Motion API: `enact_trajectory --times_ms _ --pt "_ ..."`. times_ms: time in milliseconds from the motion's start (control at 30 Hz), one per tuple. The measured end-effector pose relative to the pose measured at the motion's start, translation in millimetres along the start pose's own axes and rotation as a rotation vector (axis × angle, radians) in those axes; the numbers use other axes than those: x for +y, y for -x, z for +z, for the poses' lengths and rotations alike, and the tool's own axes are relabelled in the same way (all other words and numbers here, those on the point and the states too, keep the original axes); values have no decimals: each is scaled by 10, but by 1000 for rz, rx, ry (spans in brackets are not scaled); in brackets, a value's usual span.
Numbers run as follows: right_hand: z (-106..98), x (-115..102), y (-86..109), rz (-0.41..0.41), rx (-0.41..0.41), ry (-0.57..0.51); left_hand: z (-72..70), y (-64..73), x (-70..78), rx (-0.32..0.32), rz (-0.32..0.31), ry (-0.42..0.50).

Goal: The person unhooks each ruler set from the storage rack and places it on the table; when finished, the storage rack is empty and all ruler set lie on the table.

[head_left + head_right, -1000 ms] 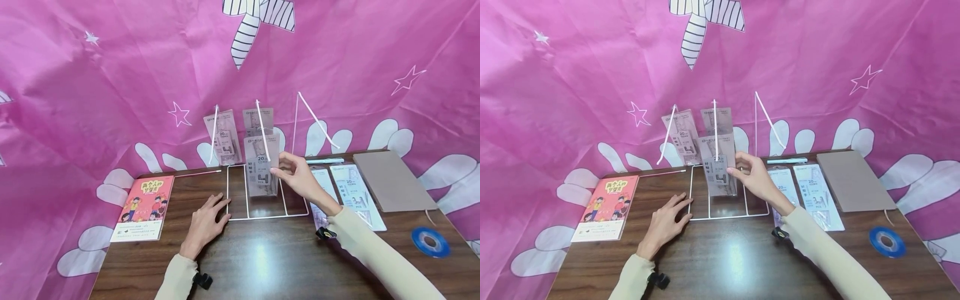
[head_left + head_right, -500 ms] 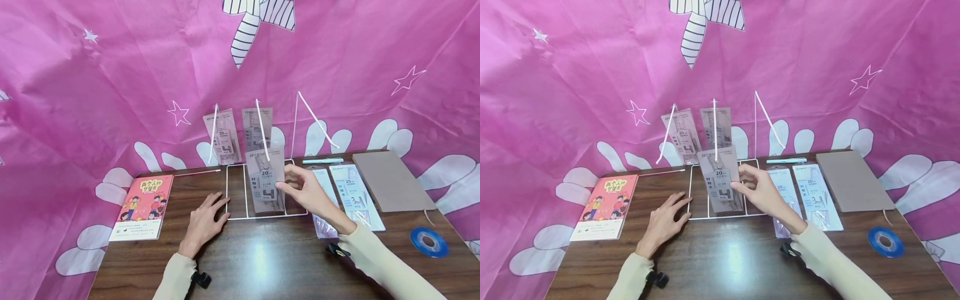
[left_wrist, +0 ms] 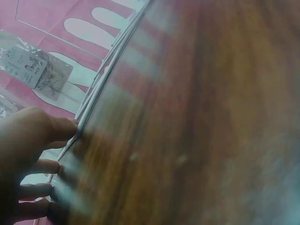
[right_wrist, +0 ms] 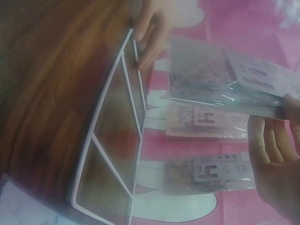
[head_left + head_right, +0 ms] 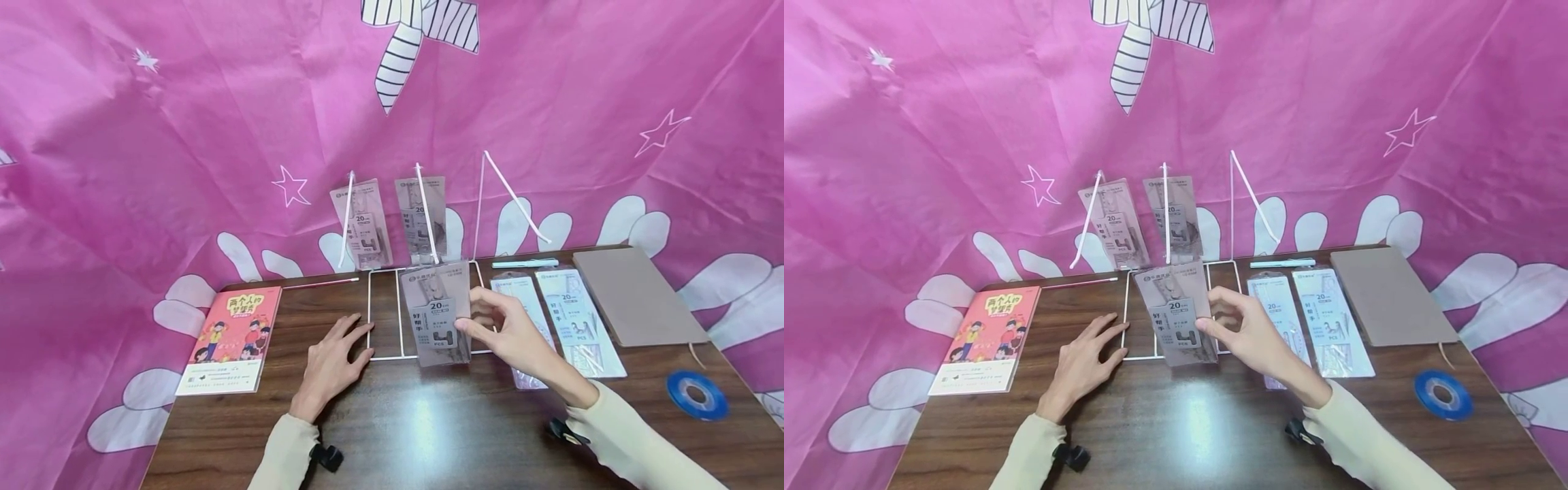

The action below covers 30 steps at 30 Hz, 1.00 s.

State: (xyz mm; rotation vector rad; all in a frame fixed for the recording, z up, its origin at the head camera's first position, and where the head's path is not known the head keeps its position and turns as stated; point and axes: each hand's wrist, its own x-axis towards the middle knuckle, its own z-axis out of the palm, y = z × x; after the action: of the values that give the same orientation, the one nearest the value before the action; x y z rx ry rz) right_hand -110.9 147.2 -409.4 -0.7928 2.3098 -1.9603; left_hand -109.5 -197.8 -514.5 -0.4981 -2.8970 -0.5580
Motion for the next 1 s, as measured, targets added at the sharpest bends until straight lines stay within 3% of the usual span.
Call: enact_trajectory --times_ms 567,833,1000 --pt "49 -148 142 -47 -4 -7 0 4 -27 4 11 -11" --pt "110 -90 66 57 -158 -9 -5 -1 -20 13 5 -3" --pt "169 36 -28 96 -337 -40 -1 -9 -21 4 1 -20"
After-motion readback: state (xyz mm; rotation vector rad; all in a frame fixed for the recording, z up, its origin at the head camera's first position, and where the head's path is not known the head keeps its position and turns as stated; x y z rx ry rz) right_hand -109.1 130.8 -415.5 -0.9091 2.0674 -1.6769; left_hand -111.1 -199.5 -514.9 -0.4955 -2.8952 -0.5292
